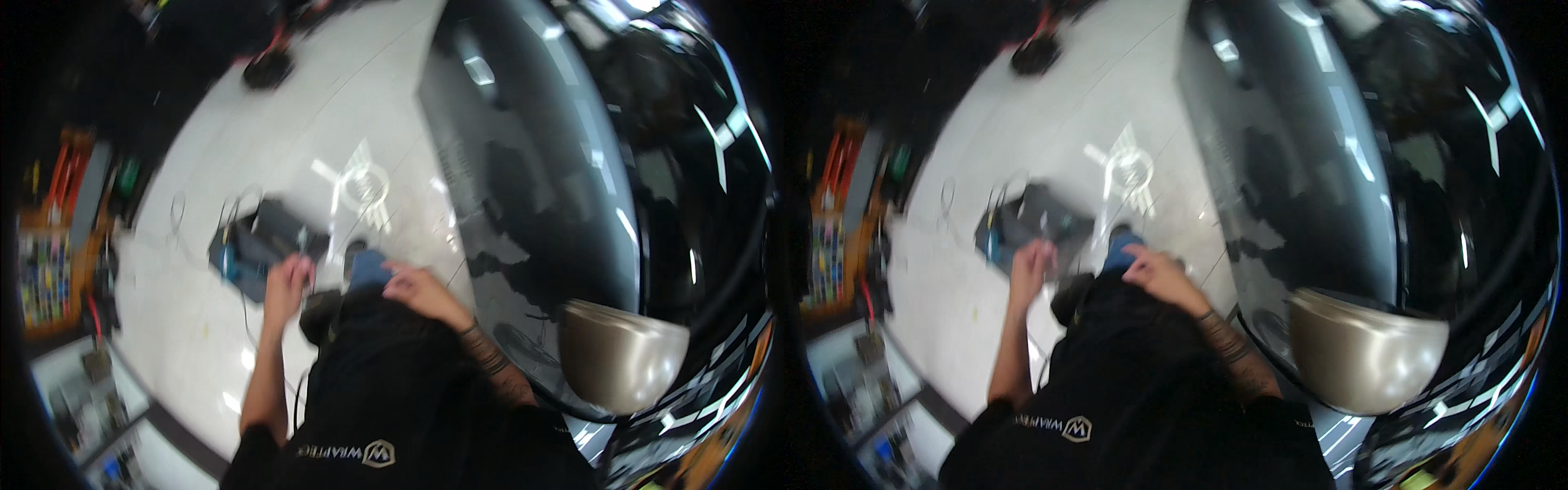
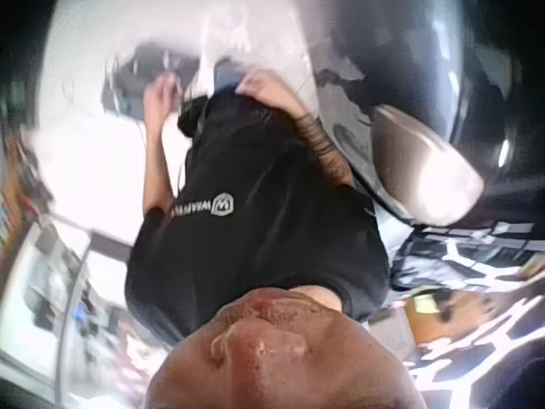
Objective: The person applies a protective film to a car's side mirror and door. They use a squeegee to smooth the film and a heat gun to shrink and conform the material to the door's curves and edges.
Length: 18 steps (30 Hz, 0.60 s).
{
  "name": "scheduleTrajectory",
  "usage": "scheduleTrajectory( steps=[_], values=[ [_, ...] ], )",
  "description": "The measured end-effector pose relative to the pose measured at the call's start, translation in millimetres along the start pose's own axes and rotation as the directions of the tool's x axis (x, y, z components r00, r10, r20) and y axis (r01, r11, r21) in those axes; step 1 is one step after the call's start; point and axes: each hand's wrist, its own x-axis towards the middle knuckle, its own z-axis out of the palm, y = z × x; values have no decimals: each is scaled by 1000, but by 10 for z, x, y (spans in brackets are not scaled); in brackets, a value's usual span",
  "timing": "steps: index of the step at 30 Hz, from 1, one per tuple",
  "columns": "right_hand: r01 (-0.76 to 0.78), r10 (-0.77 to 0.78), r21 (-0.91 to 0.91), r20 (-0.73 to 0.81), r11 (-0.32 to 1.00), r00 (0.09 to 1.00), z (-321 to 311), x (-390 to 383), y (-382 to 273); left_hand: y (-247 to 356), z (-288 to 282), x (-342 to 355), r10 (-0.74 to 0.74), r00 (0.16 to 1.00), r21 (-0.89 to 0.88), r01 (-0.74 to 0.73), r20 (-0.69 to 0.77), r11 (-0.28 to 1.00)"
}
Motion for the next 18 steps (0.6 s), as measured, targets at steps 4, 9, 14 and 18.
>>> scheduleTrajectory(
  steps=[4, 9, 14, 18],
  values=[
    [-208, 230, 157, -140, 966, 963, -364, -226, 584, -228, -328, 178, -146, 988, 316, 125, 43, 941],
    [-504, 467, -72, -280, 861, 838, -586, -570, 939, -757, -369, 251, -250, 955, 371, 177, 159, 912],
    [-586, 462, -325, -386, 742, 799, -497, -258, 756, -1099, -593, 906, -249, 894, 395, 90, 372, 914],
    [-555, 449, -212, -395, 804, 801, -345, 145, 500, -1328, -569, 1442, -348, 844, 553, 74, 409, 830]
  ],
)
